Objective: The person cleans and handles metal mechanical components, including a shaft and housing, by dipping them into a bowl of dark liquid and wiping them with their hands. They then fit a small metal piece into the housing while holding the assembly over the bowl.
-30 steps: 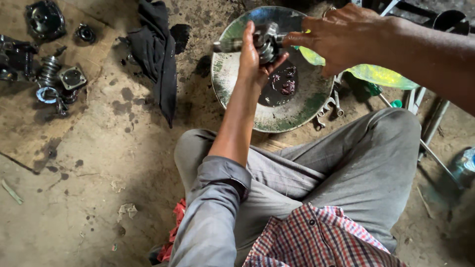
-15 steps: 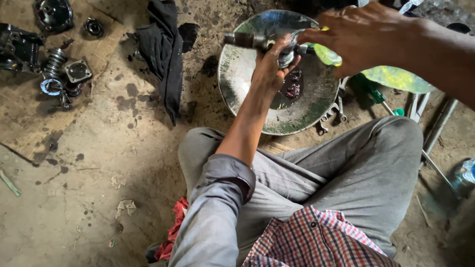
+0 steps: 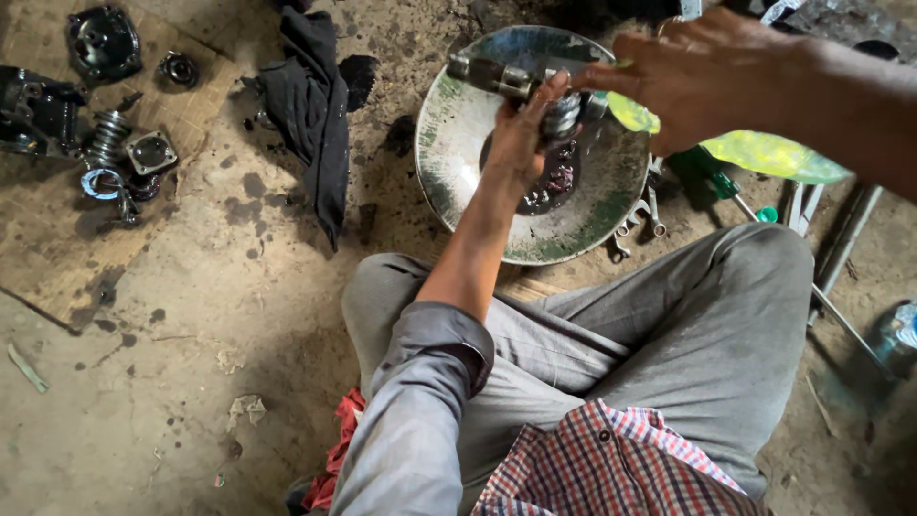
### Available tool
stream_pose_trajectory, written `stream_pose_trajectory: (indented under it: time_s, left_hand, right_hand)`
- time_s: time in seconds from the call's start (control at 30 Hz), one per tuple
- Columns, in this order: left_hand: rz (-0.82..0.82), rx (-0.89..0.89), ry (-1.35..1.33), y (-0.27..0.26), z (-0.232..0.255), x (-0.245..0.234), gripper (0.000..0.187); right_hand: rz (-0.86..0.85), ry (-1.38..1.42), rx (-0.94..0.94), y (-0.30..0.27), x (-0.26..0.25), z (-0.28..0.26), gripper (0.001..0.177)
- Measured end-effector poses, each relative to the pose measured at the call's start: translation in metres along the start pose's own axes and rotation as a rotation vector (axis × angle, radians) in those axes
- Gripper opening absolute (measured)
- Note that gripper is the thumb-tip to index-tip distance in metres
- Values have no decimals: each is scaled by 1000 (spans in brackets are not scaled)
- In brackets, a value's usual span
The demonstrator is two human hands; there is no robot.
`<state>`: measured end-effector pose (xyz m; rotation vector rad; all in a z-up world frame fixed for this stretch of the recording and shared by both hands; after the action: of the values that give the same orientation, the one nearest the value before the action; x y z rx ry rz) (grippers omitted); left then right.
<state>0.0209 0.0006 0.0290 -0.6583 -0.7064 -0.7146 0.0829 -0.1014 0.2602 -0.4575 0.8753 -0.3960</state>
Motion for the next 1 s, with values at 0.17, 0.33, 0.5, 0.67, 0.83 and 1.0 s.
stream_pose_trajectory:
  time_s: [0.17, 0.33, 0.5, 0.67, 0.83, 1.0]
  left_hand:
    - [221, 51, -39, 5, -7, -14, 49]
    - [192, 14, -201, 3, 4, -11, 33]
    - [199, -15, -94, -16, 14, 7, 28]
    - [122, -51, -101, -11, 7, 0, 32]
    - [72, 21, 37, -8, 6, 3, 47]
    - [79, 190, 168, -13, 8, 9, 44]
  right_hand:
    - [0, 33, 11, -6, 2, 9, 119]
    - [-20, -3, -62, -7, 9, -2, 112]
    - [-21, 83, -85, -11, -2, -10, 111]
    - [-54, 66, -94, -8, -12, -14, 108]
    - [-17, 43, -93, -3, -10, -15, 111]
    - [-71, 29, -34, -4, -13, -2, 114]
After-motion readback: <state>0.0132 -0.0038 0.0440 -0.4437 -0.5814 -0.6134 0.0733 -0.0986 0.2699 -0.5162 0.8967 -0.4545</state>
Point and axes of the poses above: each hand's wrist, its own y-axis towards the middle knuckle, its own x-axis out of the palm, z = x × y, the point moved 3 cm from there along y, towards the middle knuckle, and after that the axes turned 1 degree about x, right-handed, at the moved point
